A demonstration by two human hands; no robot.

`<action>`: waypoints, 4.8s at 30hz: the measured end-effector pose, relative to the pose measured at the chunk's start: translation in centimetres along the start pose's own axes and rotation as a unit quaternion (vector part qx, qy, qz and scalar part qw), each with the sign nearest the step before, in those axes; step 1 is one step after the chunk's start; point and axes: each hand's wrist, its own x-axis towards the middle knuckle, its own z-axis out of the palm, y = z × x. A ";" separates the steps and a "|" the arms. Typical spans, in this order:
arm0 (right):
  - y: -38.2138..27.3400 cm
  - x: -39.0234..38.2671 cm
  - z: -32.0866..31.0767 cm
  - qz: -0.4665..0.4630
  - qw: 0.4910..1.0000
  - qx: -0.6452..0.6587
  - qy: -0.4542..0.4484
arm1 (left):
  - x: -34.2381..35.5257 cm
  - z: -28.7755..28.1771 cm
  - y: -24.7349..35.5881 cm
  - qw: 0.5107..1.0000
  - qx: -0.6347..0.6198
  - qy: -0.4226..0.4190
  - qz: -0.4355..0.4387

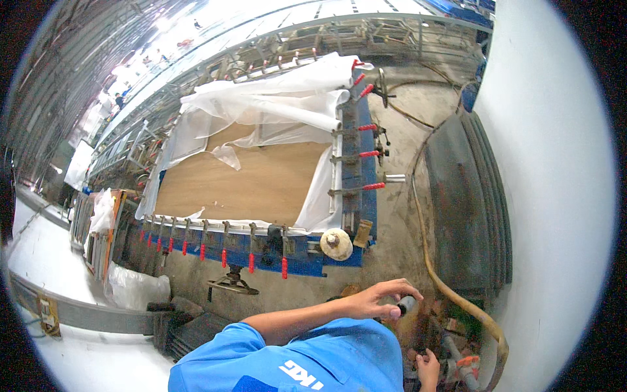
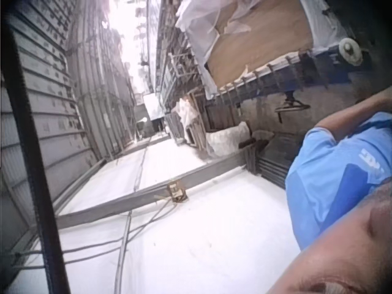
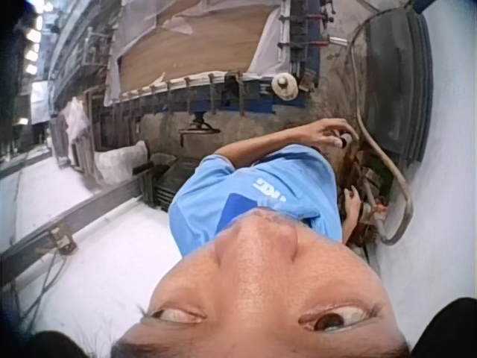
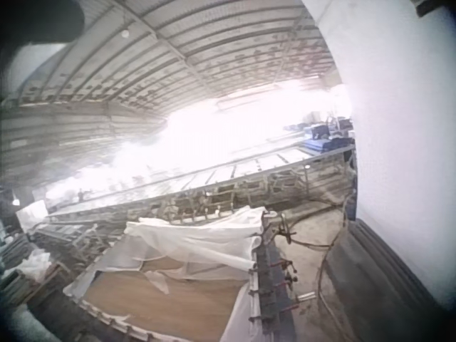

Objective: The person handles a flexible hose and a black strap in a workshop. They attempt to fit a metal pipe into the hose, then wrap and secure the strap around the hose connection using both hands.

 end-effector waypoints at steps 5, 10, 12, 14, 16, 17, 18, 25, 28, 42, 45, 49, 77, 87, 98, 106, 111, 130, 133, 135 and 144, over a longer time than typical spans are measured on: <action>6.2 -1.1 3.1 0.045 0.994 0.085 0.055 | 0.2 0.5 -1.0 0.994 -0.064 -0.049 -0.075; 15.8 0.5 2.0 -0.029 0.823 0.209 0.528 | 0.5 1.1 -1.3 0.988 -0.076 -0.072 -0.111; 18.7 0.0 -1.7 0.023 0.817 0.207 0.538 | 0.9 1.5 -1.5 0.987 -0.079 -0.079 -0.115; 19.1 -0.9 -4.2 0.002 0.796 0.197 0.572 | 1.5 2.0 -1.9 0.985 -0.075 -0.090 -0.128; 17.2 -1.0 -6.2 -0.033 0.766 0.178 0.616 | 2.3 2.7 -2.2 0.985 -0.066 -0.093 -0.130; 16.0 -1.5 -7.2 -0.027 0.775 0.125 0.618 | 2.6 3.1 -2.3 0.985 -0.050 -0.098 -0.132; 14.8 -1.9 -8.0 -0.030 0.779 0.058 0.624 | 3.0 3.6 -2.4 0.985 -0.049 -0.103 -0.133; 9.9 -3.3 -8.2 -0.006 0.747 0.171 0.643 | 4.3 7.2 -3.0 0.986 -0.014 -0.110 -0.124; 9.9 -4.0 -8.1 -0.064 0.729 0.208 0.648 | 4.1 7.8 -3.2 0.981 -0.006 -0.114 -0.159; 11.4 -6.4 -10.7 -0.106 0.758 0.073 0.639 | 4.8 9.6 -5.0 0.968 0.020 -0.089 -0.234; 11.9 -6.5 -11.1 -0.081 0.771 0.058 0.629 | 3.0 8.0 -6.7 0.972 0.017 -0.030 -0.232; 12.2 -6.7 -11.2 -0.023 0.802 0.057 0.594 | -2.6 4.1 -10.9 0.958 0.053 0.072 -0.272; 4.3 -7.3 -6.8 -0.035 0.682 -0.022 0.730 | -18.3 -20.5 -17.9 0.676 0.656 0.172 -0.287; -4.5 -0.4 0.1 -0.147 0.809 -0.012 0.569 | -18.3 -23.5 -18.9 0.716 0.614 0.178 -0.281; -14.7 8.5 -0.3 -0.357 0.853 -0.023 0.381 | -18.4 -23.2 -23.3 0.694 0.644 0.224 -0.233; -21.2 6.9 0.9 -0.433 0.865 0.026 0.253 | -21.6 -21.8 -15.6 0.729 0.568 0.343 -0.168; -19.5 4.5 1.0 -0.394 0.864 0.040 0.311 | -27.9 -25.2 -10.7 0.530 0.564 0.592 -0.225; -15.4 -1.5 6.3 -0.250 0.907 0.131 0.313 | -30.0 -33.5 -16.1 0.637 0.443 0.362 -0.516; -15.2 -1.0 6.6 -0.253 0.908 0.163 0.292 | -30.3 -33.6 -17.2 0.680 0.356 0.331 -0.548; -15.4 -0.6 7.0 -0.264 0.905 0.171 0.286 | -29.8 -32.5 -18.7 0.677 0.414 0.342 -0.503; -22.0 0.1 8.9 -0.313 0.900 0.214 0.213 | -28.2 -30.0 -4.8 0.808 0.047 0.567 -0.156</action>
